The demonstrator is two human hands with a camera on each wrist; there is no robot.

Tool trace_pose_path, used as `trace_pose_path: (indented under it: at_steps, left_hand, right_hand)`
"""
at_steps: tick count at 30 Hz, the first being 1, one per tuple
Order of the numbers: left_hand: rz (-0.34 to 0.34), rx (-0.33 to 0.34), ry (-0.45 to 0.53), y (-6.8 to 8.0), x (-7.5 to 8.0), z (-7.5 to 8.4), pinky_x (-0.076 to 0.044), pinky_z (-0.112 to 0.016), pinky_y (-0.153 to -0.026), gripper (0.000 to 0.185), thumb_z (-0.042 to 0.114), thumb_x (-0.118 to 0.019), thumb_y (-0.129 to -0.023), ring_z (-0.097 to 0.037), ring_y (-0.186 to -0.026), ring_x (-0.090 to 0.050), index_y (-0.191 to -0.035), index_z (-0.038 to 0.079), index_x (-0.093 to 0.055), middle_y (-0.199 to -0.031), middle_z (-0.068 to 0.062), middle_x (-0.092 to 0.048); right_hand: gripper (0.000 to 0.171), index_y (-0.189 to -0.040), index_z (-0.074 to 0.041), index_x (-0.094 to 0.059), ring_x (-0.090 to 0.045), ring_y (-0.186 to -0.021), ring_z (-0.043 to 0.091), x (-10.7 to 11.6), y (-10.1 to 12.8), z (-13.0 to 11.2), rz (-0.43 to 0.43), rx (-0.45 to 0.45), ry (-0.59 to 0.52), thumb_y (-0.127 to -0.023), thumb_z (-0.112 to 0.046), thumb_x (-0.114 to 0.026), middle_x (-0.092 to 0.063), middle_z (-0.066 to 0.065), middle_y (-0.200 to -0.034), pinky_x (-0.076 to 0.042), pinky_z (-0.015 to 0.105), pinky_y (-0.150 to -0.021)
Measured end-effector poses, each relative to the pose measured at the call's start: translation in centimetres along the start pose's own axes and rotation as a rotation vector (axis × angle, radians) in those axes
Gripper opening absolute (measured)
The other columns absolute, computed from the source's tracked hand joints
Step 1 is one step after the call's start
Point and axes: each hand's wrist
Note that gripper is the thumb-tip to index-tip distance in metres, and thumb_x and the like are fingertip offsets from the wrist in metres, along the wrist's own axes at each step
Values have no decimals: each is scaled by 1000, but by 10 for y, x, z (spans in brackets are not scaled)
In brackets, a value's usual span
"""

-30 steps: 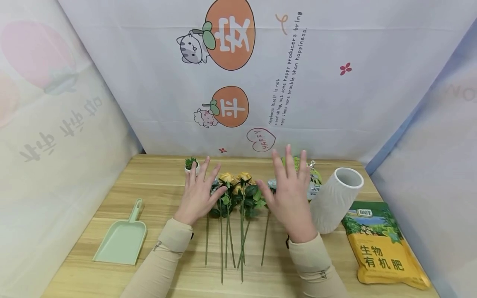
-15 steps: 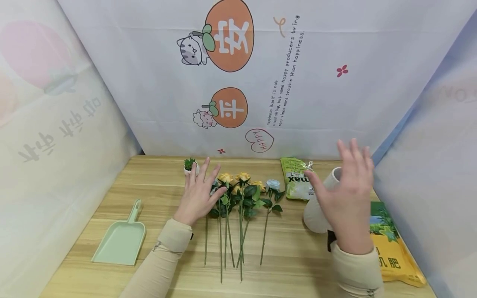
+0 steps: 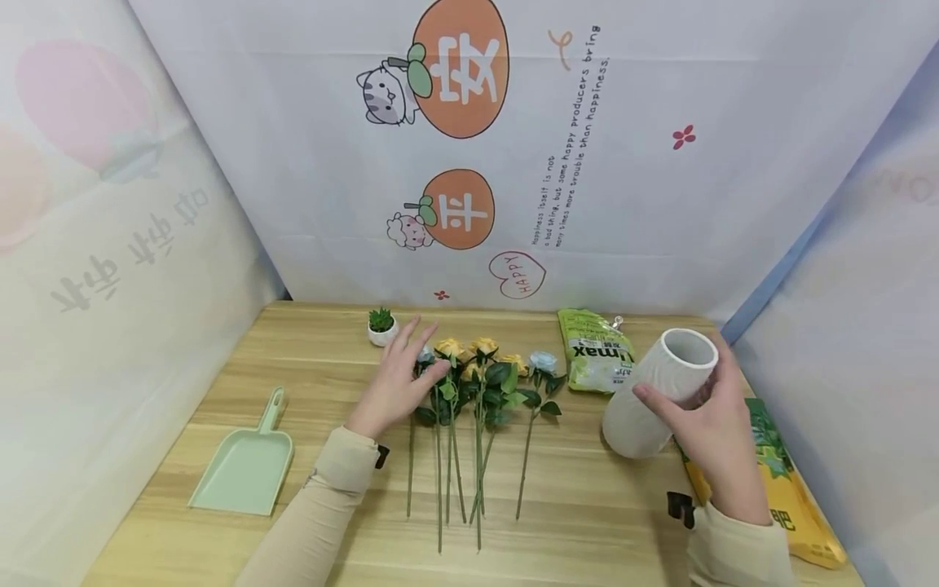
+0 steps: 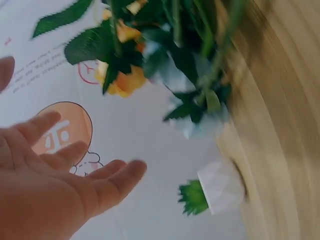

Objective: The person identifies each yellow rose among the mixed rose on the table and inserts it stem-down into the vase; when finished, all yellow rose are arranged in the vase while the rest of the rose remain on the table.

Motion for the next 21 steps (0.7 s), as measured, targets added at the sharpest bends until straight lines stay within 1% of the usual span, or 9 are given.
trace_pose_path:
  at_steps: [3, 4, 6, 8, 9, 11, 14, 18, 21]
  left_hand:
    - [38, 55, 145, 2, -1, 4, -34, -74, -119, 69, 56, -60, -108, -41, -159, -25, -169, 31, -39, -175, -8, -26]
    - [45, 81, 188, 4, -2, 5, -40, -70, -116, 69, 55, -62, -107, -40, -154, -33, -168, 31, -40, -172, -10, -31]
    - [51, 134, 260, 9, -4, 7, -51, -61, -103, 72, 54, -68, -105, -37, -134, -49, -168, 31, -40, -161, -15, -40]
    - [31, 186, 307, 15, -8, 7, -56, -52, -89, 81, 53, -74, -101, -33, -112, -56, -169, 29, -38, -151, -18, -45]
    - [15, 207, 316, 18, -11, 7, -56, -49, -85, 86, 53, -77, -99, -33, -107, -57, -170, 27, -36, -147, -20, -47]
    - [-31, 239, 312, 23, -17, 4, -55, -45, -80, 97, 52, -84, -94, -29, -96, -57, -171, 23, -33, -138, -19, -51]
    - [-108, 259, 265, 28, -25, 1, -58, -45, -85, 107, 49, -89, -88, -25, -97, -60, -171, 16, -30, -129, -15, -58]
    - [-180, 248, 206, 31, -35, 2, -59, -44, -83, 112, 45, -92, -86, -20, -91, -62, -171, 10, -28, -115, -10, -66]
    - [-199, 227, 176, 32, -41, 2, -59, -41, -80, 111, 41, -92, -88, -16, -84, -62, -170, 6, -28, -106, -6, -68]
  right_hand:
    - [95, -165, -7, -32, -54, -114, 14, -3, -2, 6, -17, -8, 68, -94, -38, -88, -53, 22, -147, -47, 9, -75]
    - [95, -163, -4, -34, -54, -112, 13, -3, -2, 7, -20, -10, 88, -93, -41, -87, -55, 23, -145, -47, 10, -73]
    - [95, -162, -4, -35, -54, -111, 12, -3, -3, 8, -18, -8, 97, -93, -42, -87, -56, 24, -143, -47, 10, -72]
    - [95, -162, -4, -36, -55, -112, 14, -3, -2, 8, -19, -8, 93, -92, -43, -88, -56, 25, -143, -47, 10, -72]
    - [95, -162, -4, -36, -55, -112, 16, -3, -2, 8, -20, -9, 93, -92, -43, -87, -56, 25, -143, -47, 11, -72]
    - [95, -162, -4, -35, -55, -115, 21, -3, -1, 9, -20, -11, 92, -93, -43, -87, -56, 26, -143, -47, 11, -72]
    - [95, -162, -4, -35, -55, -116, 22, -3, -1, 10, -18, -8, 88, -93, -42, -87, -55, 24, -144, -47, 11, -73]
    - [93, -162, -5, -37, -55, -117, 22, -3, -1, 11, -8, 14, 80, -92, -40, -89, -55, 20, -144, -46, 10, -74]
    - [93, -161, -6, -37, -56, -121, 31, -3, 0, 11, -6, 26, 72, -92, -38, -89, -54, 20, -144, -45, 9, -74]
Point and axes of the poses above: each hand's wrist, its own y-axis away from the middle knuckle, its own x-axis out of the back of the hand, z = x × y
